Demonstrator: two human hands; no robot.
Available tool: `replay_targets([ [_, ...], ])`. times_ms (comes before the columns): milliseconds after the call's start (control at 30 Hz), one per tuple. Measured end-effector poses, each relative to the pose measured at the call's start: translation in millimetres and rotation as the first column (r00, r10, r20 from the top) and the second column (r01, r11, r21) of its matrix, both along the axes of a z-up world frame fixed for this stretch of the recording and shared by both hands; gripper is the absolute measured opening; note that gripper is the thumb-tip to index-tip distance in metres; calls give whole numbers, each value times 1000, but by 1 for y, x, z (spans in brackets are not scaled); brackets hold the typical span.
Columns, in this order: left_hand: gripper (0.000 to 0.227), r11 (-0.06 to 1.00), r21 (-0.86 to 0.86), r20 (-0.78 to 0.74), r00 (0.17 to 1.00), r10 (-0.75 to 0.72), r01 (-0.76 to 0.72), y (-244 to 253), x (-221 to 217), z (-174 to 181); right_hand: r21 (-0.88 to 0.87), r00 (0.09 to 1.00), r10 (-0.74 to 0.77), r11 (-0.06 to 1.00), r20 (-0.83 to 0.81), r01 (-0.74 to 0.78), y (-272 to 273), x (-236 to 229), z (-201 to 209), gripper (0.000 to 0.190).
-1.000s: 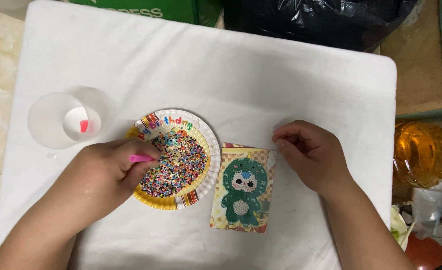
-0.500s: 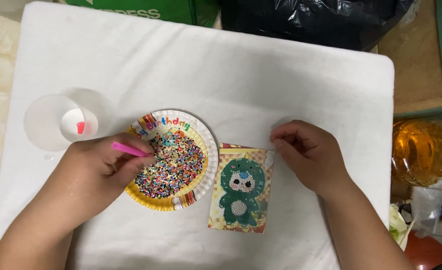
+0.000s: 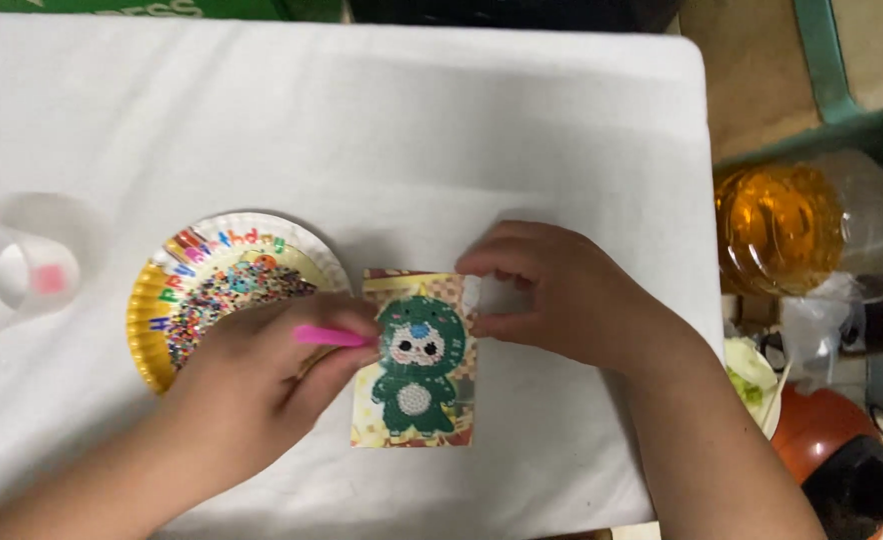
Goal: Using a stylus to pick up small colorful beads from a paper plate and place them onto a sticky card with a character design.
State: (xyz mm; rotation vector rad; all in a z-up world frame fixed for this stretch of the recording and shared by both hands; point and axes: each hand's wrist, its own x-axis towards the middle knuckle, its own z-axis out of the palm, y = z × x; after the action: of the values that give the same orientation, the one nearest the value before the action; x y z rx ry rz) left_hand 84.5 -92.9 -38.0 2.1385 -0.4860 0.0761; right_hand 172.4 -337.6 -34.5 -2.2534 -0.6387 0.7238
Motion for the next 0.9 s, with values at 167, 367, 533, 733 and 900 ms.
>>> replay_targets([
  [167,9,992,73,23,995,-101,99,-18,11,-13,-18,988,98,995,117,-97,-1,-4,-8,38],
  [367,11,989,80,56,990,-132,128,-24,13,-17,-37,987,111,994,115,-108,-3,-5,-12,39],
  [533,9,988,74,56,989,-140,135,-24,15,-14,-42,982,129,991,138,-125,-3,-5,-13,39],
  [733,9,987,93,58,989,-138,133,-24,16,-16,-35,978,135,991,162,-131,-3,-4,-16,40],
  [900,9,987,99,64,989,-133,127,-25,15,-17,-59,981,136,990,136,-129,-3,-4,-14,39],
])
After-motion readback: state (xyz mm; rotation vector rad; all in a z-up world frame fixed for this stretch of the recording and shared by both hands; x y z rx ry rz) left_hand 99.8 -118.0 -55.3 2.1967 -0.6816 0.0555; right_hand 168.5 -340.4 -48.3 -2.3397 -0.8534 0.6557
